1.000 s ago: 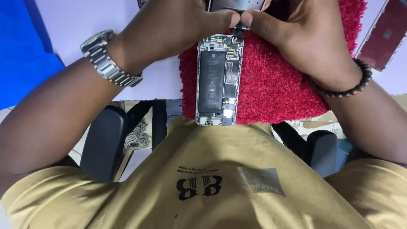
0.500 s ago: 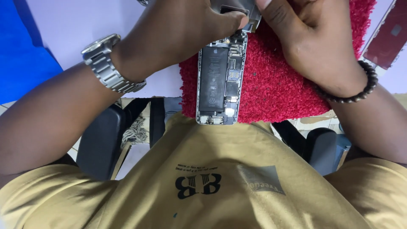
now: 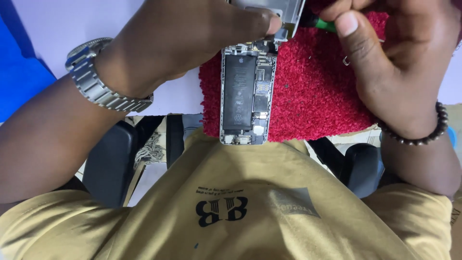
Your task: Reassembling a mobile phone by connecting the screen ribbon cables to the motherboard and fitting the screen into the frame.
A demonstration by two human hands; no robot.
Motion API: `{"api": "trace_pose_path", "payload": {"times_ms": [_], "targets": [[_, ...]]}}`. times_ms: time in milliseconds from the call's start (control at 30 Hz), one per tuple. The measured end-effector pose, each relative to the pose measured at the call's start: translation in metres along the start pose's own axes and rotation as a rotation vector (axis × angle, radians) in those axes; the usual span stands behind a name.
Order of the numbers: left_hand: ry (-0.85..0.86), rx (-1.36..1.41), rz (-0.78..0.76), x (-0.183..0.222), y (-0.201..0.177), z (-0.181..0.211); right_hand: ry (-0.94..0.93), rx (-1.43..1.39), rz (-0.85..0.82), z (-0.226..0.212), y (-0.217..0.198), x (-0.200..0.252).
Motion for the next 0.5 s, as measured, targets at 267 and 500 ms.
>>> {"api": "trace_pose_path", "payload": {"times_ms": [267,500], "targets": [[-0.208,-0.308,-0.001,0.002,0.000,-0.013,-0.150,0.207,0.004,-0.011,0.000,0.012],[-0.227,-0.384,0.070,-0.002,0.010,-0.024,-0.220,0.261,-0.047,-0.011,0.008,0.012]]}}
Point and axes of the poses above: each hand's wrist, its own x-axis away from the middle knuckle, its own y-axis out of the palm, z = x × y, the point moved 6 cm from there along -x, towards the middle knuckle, and after that the axes turned 10 degrees about x, right-handed, at the moved point
